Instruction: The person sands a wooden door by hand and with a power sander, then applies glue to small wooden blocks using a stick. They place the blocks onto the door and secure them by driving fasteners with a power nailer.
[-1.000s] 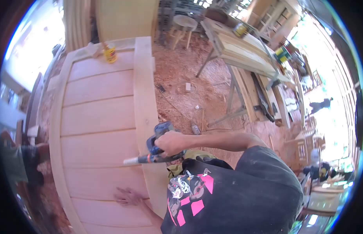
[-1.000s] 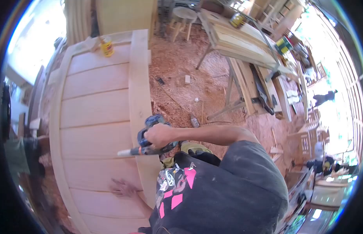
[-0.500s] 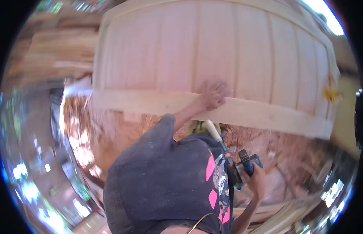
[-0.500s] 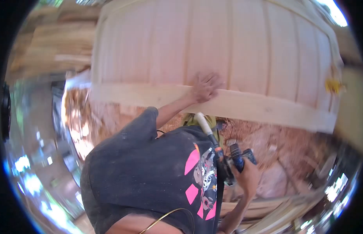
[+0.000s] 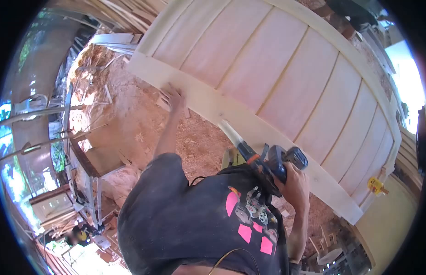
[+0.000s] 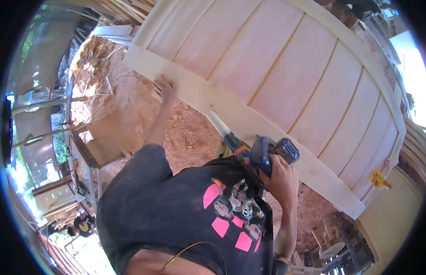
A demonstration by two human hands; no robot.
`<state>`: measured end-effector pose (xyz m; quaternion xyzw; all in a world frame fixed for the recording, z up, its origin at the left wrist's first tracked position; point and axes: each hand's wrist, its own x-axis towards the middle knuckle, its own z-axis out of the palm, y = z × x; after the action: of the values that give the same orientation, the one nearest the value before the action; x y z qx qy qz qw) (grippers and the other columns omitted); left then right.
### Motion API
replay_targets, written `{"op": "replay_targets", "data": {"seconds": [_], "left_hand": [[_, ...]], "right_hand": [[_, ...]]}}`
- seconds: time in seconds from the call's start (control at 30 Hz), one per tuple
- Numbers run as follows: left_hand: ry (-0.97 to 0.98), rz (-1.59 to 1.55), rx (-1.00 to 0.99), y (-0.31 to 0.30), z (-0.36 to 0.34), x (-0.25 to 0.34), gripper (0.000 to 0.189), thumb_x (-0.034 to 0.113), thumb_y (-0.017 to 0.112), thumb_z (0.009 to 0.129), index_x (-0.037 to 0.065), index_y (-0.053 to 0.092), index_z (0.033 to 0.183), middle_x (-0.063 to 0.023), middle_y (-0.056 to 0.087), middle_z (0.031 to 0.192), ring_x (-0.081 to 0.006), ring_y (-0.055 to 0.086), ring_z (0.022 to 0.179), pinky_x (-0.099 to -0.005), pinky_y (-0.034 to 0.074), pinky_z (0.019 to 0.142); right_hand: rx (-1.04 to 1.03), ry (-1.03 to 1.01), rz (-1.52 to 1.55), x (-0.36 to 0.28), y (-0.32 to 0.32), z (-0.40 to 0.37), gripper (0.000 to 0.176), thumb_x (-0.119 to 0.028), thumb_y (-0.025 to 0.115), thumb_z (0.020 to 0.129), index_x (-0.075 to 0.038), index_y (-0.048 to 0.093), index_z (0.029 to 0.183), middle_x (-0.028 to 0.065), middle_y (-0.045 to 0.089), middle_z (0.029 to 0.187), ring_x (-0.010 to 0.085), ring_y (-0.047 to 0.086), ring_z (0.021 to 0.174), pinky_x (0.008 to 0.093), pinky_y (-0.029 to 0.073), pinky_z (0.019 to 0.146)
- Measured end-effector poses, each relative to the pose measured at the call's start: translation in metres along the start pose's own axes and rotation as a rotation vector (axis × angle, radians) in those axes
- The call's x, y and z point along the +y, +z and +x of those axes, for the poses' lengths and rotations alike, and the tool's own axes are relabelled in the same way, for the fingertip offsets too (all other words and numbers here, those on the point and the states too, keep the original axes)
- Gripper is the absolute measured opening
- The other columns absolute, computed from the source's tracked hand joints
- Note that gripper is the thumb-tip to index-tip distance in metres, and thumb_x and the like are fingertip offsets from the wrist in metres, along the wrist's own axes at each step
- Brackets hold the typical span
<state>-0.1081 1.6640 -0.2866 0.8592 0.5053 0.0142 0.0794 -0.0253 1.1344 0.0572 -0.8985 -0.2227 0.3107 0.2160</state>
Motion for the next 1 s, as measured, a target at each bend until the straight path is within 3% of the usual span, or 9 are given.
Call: {"op": "replay_targets", "data": {"seconds": [0.23, 0.3, 0.37, 0.53, 0.6, 0.7, 0.73, 0.8, 1.0], "left_hand": [[0.269, 0.099, -0.109, -0.017, -0.098, 0.053, 0.083, 0.047, 0.042, 0.105, 0.004, 0.003, 0.164, -0.0300, -0.005, 0.168, -0.0571, -0.011, 0.152, -0.0656, -0.003, 0.123], [0.663, -0.121, -0.169, -0.022, -0.116, 0.058, 0.083, 0.043, 0.046, 0.103, 0.000, 0.008, 0.163, -0.0310, -0.001, 0.168, -0.0563, -0.007, 0.153, -0.0668, -0.001, 0.122], [0.763, -0.063, -0.183, -0.025, -0.142, 0.085, 0.083, 0.041, 0.047, 0.102, -0.001, 0.010, 0.163, -0.0310, 0.001, 0.168, -0.0534, -0.004, 0.154, -0.0667, 0.000, 0.122], [1.274, -0.147, -0.225, 0.000, -0.171, 0.138, 0.082, 0.041, 0.049, 0.099, -0.002, 0.018, 0.161, -0.0292, 0.010, 0.168, -0.0447, 0.003, 0.157, -0.0645, 0.002, 0.123], [1.406, 0.103, -0.353, -0.005, -0.192, 0.177, 0.082, 0.045, 0.049, 0.100, 0.002, 0.019, 0.162, -0.0241, 0.013, 0.169, -0.0417, 0.005, 0.158, -0.0629, 0.002, 0.124], [1.758, -0.086, -0.414, 0.001, -0.222, 0.226, 0.083, 0.046, 0.050, 0.099, 0.002, 0.020, 0.163, -0.0196, 0.018, 0.169, -0.0381, 0.008, 0.159, -0.0632, 0.004, 0.124], [1.801, -0.094, -0.404, -0.006, -0.231, 0.242, 0.083, 0.046, 0.050, 0.099, 0.002, 0.020, 0.163, -0.0196, 0.018, 0.169, -0.0381, 0.008, 0.159, -0.0632, 0.004, 0.124], [1.925, -0.033, -0.713, -0.017, -0.258, 0.283, 0.083, 0.045, 0.053, 0.098, 0.006, 0.021, 0.163, -0.0157, 0.022, 0.169, -0.0340, 0.012, 0.159, -0.0649, 0.005, 0.124], [2.164, 0.048, -0.777, 0.002, -0.338, 0.394, 0.085, 0.043, 0.059, 0.094, 0.016, 0.021, 0.165, -0.0099, 0.017, 0.172, -0.0264, 0.011, 0.160, -0.0668, 0.003, 0.123]], "right_hand": [[-0.061, 0.007, -0.064, 0.003, -0.003, 0.002, 0.042, -0.026, 0.078, 0.081, -0.004, 0.064, 0.114, 0.0164, 0.072, 0.104, 0.0379, 0.070, 0.096, 0.0476, 0.054, 0.081], [-0.027, 0.057, -0.060, 0.018, 0.001, -0.013, 0.042, -0.027, 0.078, 0.081, -0.004, 0.064, 0.113, 0.0162, 0.072, 0.104, 0.0378, 0.070, 0.095, 0.0476, 0.055, 0.080], [0.015, 0.139, -0.063, 0.034, 0.006, -0.031, 0.041, -0.027, 0.079, 0.081, -0.004, 0.064, 0.113, 0.0160, 0.073, 0.103, 0.0377, 0.071, 0.095, 0.0476, 0.055, 0.079], [0.099, 0.541, -0.023, 0.049, 0.027, -0.099, 0.041, -0.030, 0.080, 0.080, -0.008, 0.066, 0.112, 0.0155, 0.073, 0.105, 0.0364, 0.070, 0.096, 0.0451, 0.055, 0.080], [0.214, 0.738, 0.051, 0.058, 0.042, -0.135, 0.041, -0.032, 0.078, 0.082, -0.008, 0.066, 0.113, 0.0172, 0.072, 0.105, 0.0378, 0.070, 0.097, 0.0470, 0.055, 0.082], [0.333, 1.037, 0.120, 0.060, 0.063, -0.194, 0.039, -0.035, 0.076, 0.085, -0.006, 0.067, 0.109, 0.0197, 0.073, 0.103, 0.0392, 0.070, 0.096, 0.0488, 0.055, 0.083], [0.361, 1.169, 0.157, 0.060, 0.073, -0.211, 0.040, -0.037, 0.076, 0.086, -0.005, 0.067, 0.107, 0.0211, 0.073, 0.100, 0.0400, 0.071, 0.094, 0.0502, 0.055, 0.082], [0.474, 1.314, 0.196, 0.064, 0.095, -0.244, 0.041, -0.039, 0.075, 0.087, -0.004, 0.067, 0.107, 0.0224, 0.073, 0.099, 0.0411, 0.071, 0.094, 0.0509, 0.055, 0.083], [0.923, 1.668, 0.273, 0.058, 0.145, -0.320, 0.040, -0.035, 0.075, 0.088, 0.002, 0.068, 0.102, 0.0247, 0.071, 0.091, 0.0410, 0.070, 0.088, 0.0487, 0.053, 0.080]]}}
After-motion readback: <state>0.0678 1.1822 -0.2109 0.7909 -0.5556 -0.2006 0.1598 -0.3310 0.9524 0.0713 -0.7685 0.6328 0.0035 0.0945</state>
